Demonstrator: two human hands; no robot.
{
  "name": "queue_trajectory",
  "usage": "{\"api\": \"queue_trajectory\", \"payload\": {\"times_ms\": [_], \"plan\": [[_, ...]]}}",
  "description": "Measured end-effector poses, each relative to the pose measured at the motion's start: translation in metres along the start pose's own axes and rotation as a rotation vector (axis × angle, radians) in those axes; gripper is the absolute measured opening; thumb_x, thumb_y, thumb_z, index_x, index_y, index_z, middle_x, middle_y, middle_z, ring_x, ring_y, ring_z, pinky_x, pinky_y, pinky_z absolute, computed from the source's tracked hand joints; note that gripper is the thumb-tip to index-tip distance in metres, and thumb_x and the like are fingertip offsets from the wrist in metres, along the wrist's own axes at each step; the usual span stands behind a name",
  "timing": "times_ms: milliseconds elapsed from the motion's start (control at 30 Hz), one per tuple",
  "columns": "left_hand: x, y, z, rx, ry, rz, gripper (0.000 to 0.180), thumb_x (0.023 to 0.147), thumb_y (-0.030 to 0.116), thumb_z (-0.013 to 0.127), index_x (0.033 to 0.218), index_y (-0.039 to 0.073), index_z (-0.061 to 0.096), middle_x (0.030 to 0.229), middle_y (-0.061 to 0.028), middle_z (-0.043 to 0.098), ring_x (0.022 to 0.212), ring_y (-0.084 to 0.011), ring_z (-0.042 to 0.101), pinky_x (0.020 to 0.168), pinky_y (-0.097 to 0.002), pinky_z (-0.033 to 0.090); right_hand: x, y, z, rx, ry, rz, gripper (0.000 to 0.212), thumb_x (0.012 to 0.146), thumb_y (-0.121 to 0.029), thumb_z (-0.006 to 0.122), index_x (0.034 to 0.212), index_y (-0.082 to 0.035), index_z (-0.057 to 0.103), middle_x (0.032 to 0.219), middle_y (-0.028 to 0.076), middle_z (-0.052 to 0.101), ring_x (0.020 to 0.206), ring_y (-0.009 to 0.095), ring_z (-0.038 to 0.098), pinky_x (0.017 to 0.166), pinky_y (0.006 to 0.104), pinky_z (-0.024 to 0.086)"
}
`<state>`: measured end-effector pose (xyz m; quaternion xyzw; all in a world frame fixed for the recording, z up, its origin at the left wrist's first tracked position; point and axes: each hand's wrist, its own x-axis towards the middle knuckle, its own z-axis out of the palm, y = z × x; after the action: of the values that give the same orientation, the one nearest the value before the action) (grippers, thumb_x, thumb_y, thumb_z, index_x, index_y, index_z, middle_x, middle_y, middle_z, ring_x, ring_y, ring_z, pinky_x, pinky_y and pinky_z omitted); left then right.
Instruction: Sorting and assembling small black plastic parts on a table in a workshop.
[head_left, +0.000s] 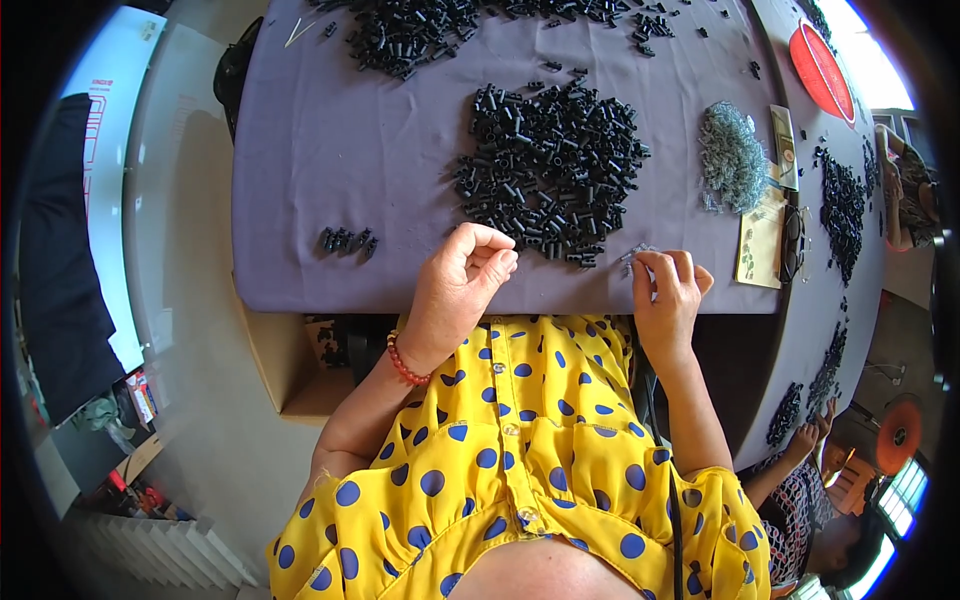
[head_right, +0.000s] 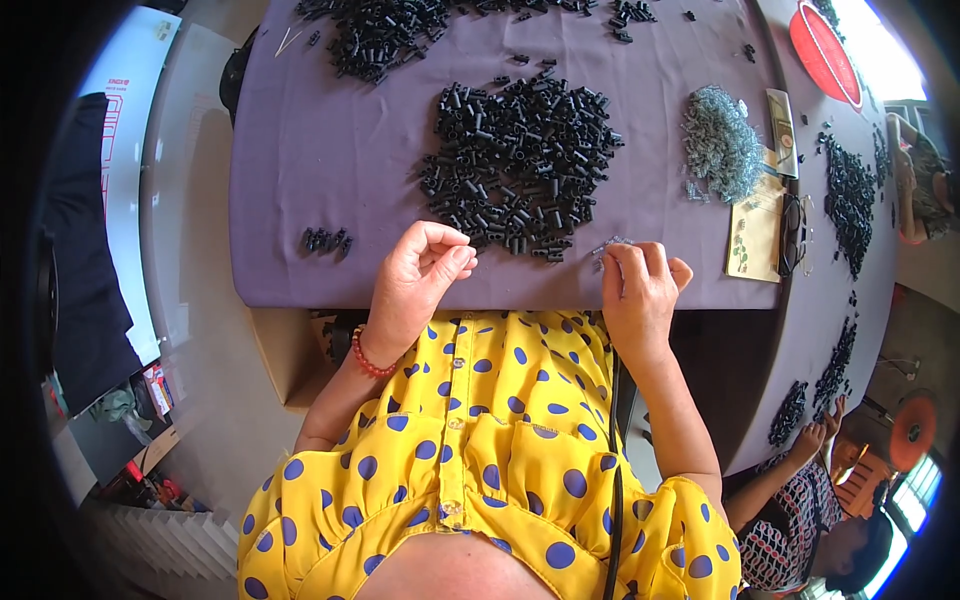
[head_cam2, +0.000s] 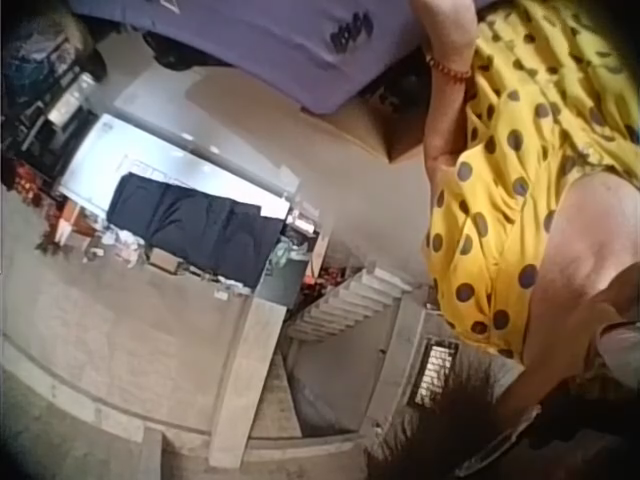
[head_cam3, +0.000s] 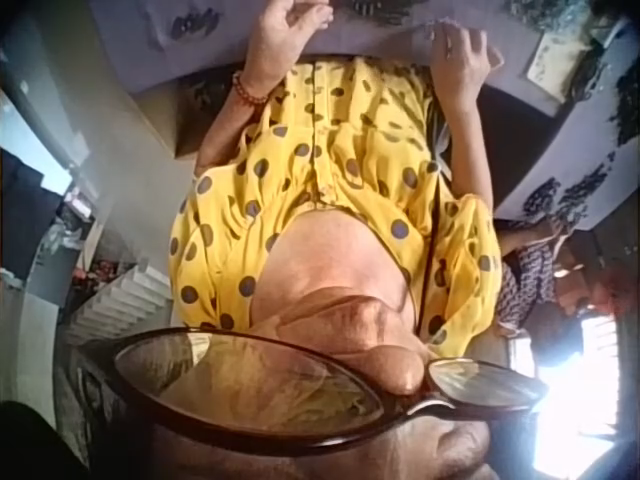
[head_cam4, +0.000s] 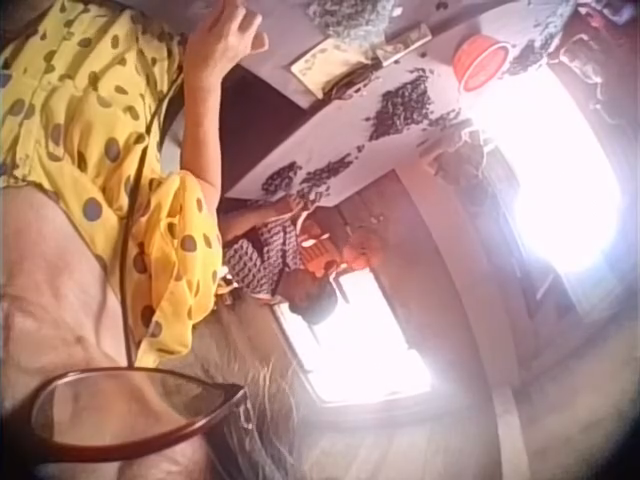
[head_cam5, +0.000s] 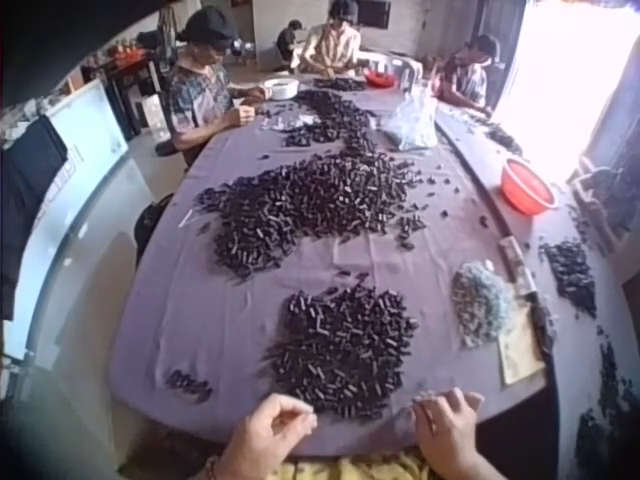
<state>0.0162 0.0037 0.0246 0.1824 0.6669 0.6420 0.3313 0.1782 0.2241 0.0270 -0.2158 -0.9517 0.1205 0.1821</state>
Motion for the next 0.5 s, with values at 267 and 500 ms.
{"api": "queue_trajectory", "payload": {"times_ms": [267, 500], "plan": [[0.001, 0.000, 0.000, 0.027, -0.001, -0.004, 0.010, 0.103, 0.008, 0.063, 0.109, 0.000, 0.060, 0.098, -0.0053, 0.069, 0.090, -0.0099, 0.069, 0.084, -0.0254, 0.059, -0.010, 0.010, -0.005, -0.035, -0.052, -0.177, 0.019, 0.087, -0.010, 0.076, 0.105, -0.013, 0.072, 0.091, 0.002, 0.063, 0.085, 0.017, 0.062, 0.089, 0.0392, 0.032], [0.001, -0.002, 0.000, 0.056, 0.003, -0.002, 0.010, 0.103, 0.008, 0.062, 0.109, 0.000, 0.060, 0.097, -0.0051, 0.069, 0.090, -0.0098, 0.069, 0.084, -0.0254, 0.059, -0.007, 0.013, -0.001, -0.006, -0.071, -0.128, 0.017, 0.087, -0.011, 0.076, 0.103, -0.012, 0.069, 0.093, 0.002, 0.064, 0.087, 0.019, 0.062, 0.090, 0.0399, 0.032]]}}
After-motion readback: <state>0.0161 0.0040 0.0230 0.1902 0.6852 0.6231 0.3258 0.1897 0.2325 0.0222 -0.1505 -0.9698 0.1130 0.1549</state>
